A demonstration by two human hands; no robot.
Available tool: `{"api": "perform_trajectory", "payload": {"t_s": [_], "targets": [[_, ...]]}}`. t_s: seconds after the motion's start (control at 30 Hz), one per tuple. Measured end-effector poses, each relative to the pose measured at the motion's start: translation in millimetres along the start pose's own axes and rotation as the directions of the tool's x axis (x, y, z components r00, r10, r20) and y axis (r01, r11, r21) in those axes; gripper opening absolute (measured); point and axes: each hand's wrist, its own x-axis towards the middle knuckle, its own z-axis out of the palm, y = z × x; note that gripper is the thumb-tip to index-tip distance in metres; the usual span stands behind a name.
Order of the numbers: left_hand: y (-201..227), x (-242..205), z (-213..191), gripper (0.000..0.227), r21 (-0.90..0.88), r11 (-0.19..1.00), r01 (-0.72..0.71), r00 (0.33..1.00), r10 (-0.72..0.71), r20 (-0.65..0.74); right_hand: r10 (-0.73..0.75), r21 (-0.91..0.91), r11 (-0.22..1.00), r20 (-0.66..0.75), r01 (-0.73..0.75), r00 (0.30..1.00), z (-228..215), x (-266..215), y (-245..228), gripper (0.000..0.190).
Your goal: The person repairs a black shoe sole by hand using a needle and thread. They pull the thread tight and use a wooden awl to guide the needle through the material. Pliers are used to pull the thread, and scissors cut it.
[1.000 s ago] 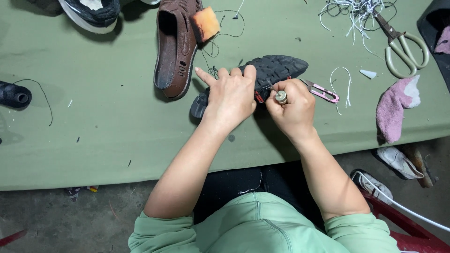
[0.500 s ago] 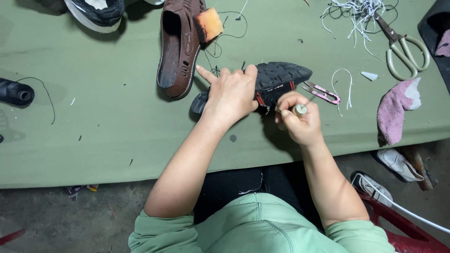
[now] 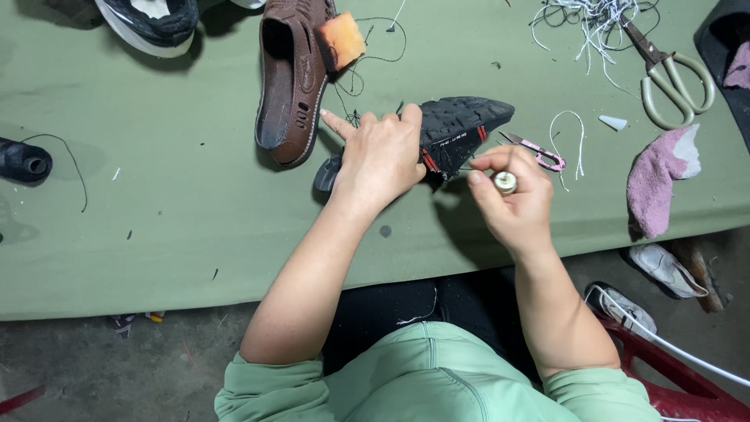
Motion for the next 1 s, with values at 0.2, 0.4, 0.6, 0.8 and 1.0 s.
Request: {"api": "perform_trajectory", "payload": {"t_s": [0.2, 0.4, 0.6, 0.8, 1.0], "targets": [[0, 1, 3, 0.046, 0.024, 1.0, 0.011, 1.0, -0.011, -0.006, -0.037, -0.193, 0.981, -0.057, 0.025, 0.998, 27, 12, -3, 0.017], [-1, 2, 4, 0.043, -0.002, 1.0, 0.013, 1.0, -0.013, 0.006, -0.117, -0.375, 0.923, -0.072, 0.082, 0.99, 40, 13, 12, 0.009], [3, 0, -6, 0.037, 0.002, 1.0, 0.03, 0.999, -0.03, 0.031, -0.071, -0.256, 0.965, -0.028, 0.061, 0.997, 35, 17, 19, 0.013], [-2, 6, -17, 0.039, -0.047, 0.998, 0.036, 0.996, -0.032, 0.087, 0.004, 0.051, 0.999, 0.048, -0.007, 0.999, 29, -7, 40, 0.009], [-3, 11, -20, 0.041, -0.072, 0.996, 0.058, 0.989, -0.047, 0.142, -0.014, 0.135, 0.991, 0.125, -0.003, 0.992, 16, -24, 33, 0.006]]}}
